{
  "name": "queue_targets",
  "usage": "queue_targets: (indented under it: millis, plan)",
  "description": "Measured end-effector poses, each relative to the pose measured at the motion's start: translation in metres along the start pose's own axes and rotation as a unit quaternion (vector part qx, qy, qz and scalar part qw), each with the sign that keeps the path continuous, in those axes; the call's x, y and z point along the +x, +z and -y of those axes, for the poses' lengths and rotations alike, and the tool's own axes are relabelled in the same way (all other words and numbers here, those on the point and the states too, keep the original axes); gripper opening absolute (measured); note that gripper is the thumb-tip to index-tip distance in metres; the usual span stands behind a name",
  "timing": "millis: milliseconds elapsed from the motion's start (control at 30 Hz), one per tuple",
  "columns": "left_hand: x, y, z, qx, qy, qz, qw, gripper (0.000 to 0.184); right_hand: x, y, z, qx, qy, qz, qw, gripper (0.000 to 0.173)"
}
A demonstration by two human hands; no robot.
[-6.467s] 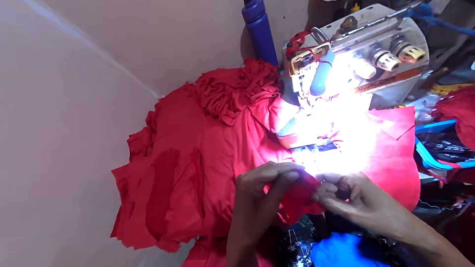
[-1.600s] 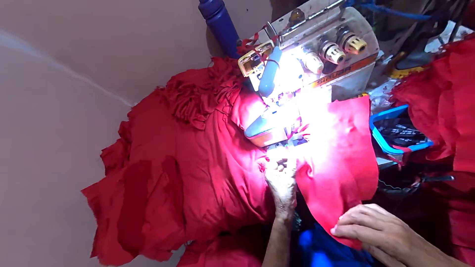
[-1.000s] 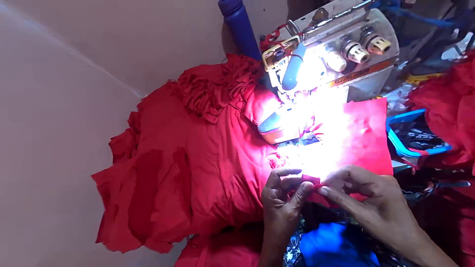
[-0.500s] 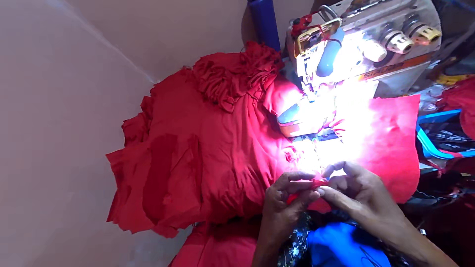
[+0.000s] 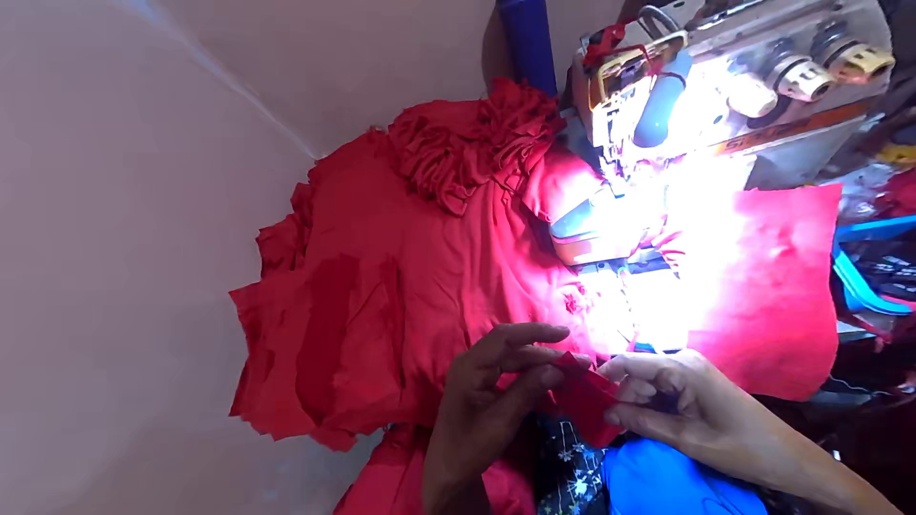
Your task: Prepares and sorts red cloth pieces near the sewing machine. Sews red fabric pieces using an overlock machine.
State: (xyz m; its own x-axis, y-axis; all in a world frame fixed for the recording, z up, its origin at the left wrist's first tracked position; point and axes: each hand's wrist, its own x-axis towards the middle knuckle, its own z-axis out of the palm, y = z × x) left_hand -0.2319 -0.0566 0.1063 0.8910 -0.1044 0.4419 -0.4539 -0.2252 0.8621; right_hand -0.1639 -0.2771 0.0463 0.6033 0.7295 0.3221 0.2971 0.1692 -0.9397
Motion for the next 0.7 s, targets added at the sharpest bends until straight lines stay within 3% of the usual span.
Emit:
queue_targets:
  millis: [167, 267, 400, 567, 700]
  plan:
    - [0.008, 0.001, 0.002, 0.032, 0.026, -0.049, 0.998, 0.019, 0.003, 0.005, -0.006, -0.063, -0.038, -0.066, 0.995, 0.012]
    - [0.024, 0.002, 0.006, 0.118, 0.078, -0.102, 0.985, 0.017, 0.008, 0.004, -0.003, -0.128, -0.070, -0.138, 0.980, 0.017]
    - [0.077, 0.000, 0.017, 0.226, 0.134, -0.119, 0.957, 0.031, 0.024, -0.009, 0.000, -0.187, -0.094, -0.220, 0.953, 0.022]
    - [0.139, 0.024, 0.068, 0.190, 0.094, -0.072, 0.975, 0.033, 0.050, -0.030, -0.033, -0.188, -0.003, -0.340, 0.921, 0.021]
    - [0.158, 0.049, 0.097, 0.329, 0.009, -0.081, 0.941, 0.021, 0.054, -0.034, -0.046, -0.205, 0.076, -0.361, 0.907, 0.027]
